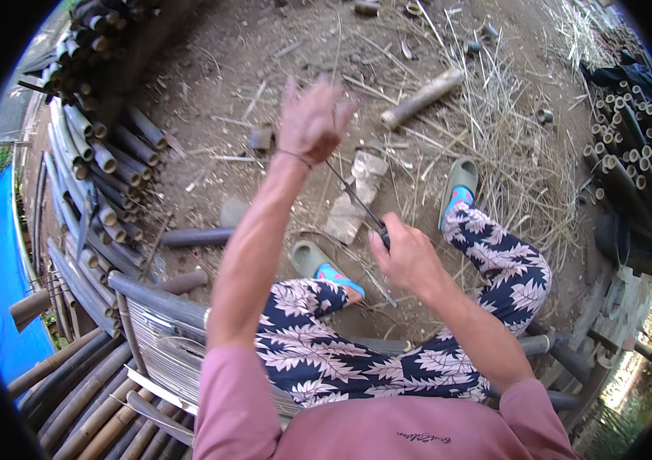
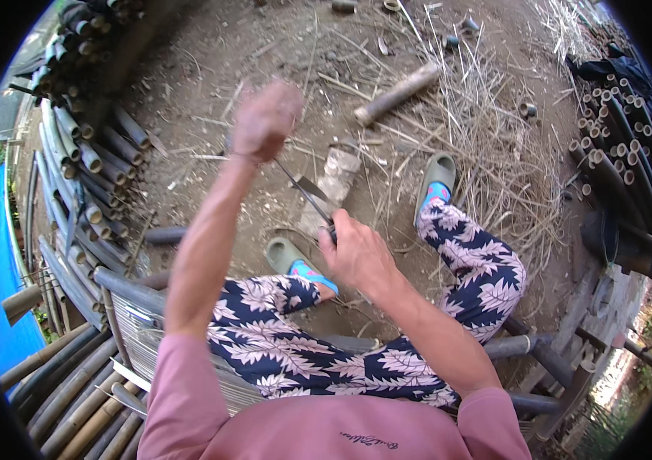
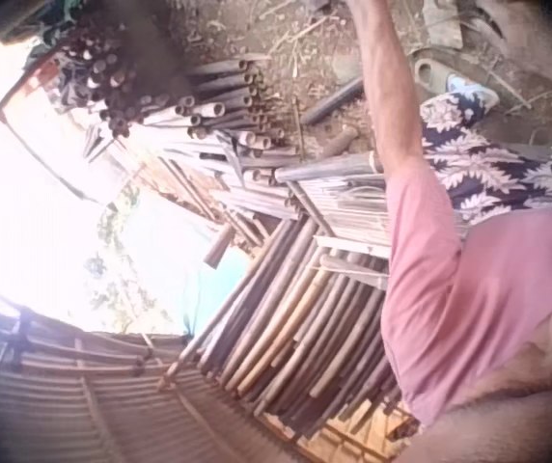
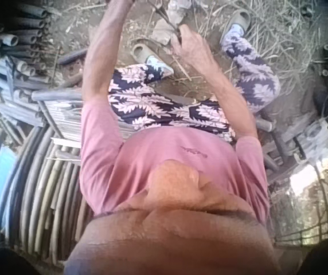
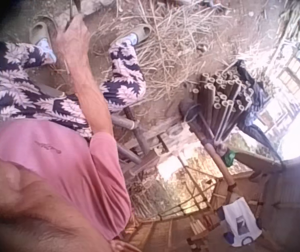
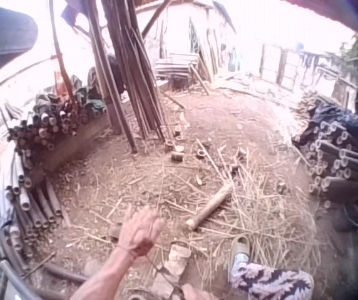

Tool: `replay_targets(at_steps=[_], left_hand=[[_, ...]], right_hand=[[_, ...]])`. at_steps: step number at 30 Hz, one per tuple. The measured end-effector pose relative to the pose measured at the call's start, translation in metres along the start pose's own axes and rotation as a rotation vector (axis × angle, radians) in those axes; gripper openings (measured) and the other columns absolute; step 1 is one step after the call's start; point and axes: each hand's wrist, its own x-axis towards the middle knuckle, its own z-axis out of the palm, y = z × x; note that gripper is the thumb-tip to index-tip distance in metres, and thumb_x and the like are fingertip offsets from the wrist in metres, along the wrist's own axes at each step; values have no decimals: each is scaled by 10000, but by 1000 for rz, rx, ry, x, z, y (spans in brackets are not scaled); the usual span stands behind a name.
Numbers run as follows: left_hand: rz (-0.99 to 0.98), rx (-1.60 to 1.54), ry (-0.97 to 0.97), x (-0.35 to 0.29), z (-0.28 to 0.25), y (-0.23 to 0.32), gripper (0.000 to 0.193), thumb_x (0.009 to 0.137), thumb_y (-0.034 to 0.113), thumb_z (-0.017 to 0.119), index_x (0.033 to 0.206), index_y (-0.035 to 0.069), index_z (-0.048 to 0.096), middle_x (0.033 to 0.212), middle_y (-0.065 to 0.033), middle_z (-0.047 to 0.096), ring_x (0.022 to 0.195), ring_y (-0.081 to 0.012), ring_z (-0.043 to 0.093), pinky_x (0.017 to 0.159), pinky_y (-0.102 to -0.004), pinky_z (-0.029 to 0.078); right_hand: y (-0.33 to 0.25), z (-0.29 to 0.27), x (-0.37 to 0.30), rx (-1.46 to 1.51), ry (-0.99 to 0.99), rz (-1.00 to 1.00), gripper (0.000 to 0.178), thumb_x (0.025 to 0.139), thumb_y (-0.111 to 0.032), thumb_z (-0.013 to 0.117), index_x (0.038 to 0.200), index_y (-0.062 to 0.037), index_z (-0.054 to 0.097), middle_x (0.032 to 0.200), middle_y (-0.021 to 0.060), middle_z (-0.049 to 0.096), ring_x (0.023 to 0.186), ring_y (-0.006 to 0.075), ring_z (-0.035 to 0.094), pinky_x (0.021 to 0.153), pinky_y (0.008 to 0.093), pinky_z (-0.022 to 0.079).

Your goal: The person strips thin strips of bamboo from a larger piece using a large knife and then inserts them into a bamboo frame.

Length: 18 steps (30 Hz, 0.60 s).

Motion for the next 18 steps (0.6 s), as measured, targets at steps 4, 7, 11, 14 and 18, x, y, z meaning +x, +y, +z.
replay_targets(at_steps=[4, 7, 11, 14, 18], left_hand=[[-90, -114, 150, -16, 66, -24, 480, 965, 469, 467, 1183, 60, 594, 1276, -143, 571, 1261, -292, 485, 1095, -501, 296], [-390, -802, 125, -36, 14, 1, 467, 978, 433, 471, 921, 7, 653, 855, -112, 615, 791, -278, 569, 750, -407, 445], [-388, -712, 85, -115, -14, 44, 178, 920, 177, 657, 927, 1, 674, 765, -22, 565, 690, -92, 473, 628, -240, 383], [-405, -630, 319, -138, 5, 47, 124, 842, 97, 744, 918, 16, 688, 762, -16, 549, 656, -86, 455, 573, -240, 367], [-445, -606, 471, -147, 16, 54, 159, 793, 102, 792, 903, 21, 710, 754, -31, 565, 641, -99, 483, 569, -243, 398]], right_hand=[[41, 26, 44, -73, -4, -21, 268, 904, -238, 560, 976, 14, 503, 862, 282, 649, 767, 470, 633, 689, 536, 513], [53, 43, 21, 0, 5, 47, 273, 902, -244, 562, 963, 13, 497, 832, 275, 651, 777, 469, 636, 707, 534, 515], [47, 50, 27, -3, -49, -1, 274, 907, -247, 566, 954, 11, 485, 810, 269, 652, 788, 455, 645, 708, 533, 518], [45, 63, 23, 73, -95, 12, 297, 904, -261, 577, 965, 19, 499, 780, 279, 643, 787, 450, 648, 702, 531, 510], [38, 51, 32, 416, -412, 178, 344, 907, -294, 583, 1020, 27, 527, 778, 279, 635, 766, 449, 638, 713, 505, 496]])
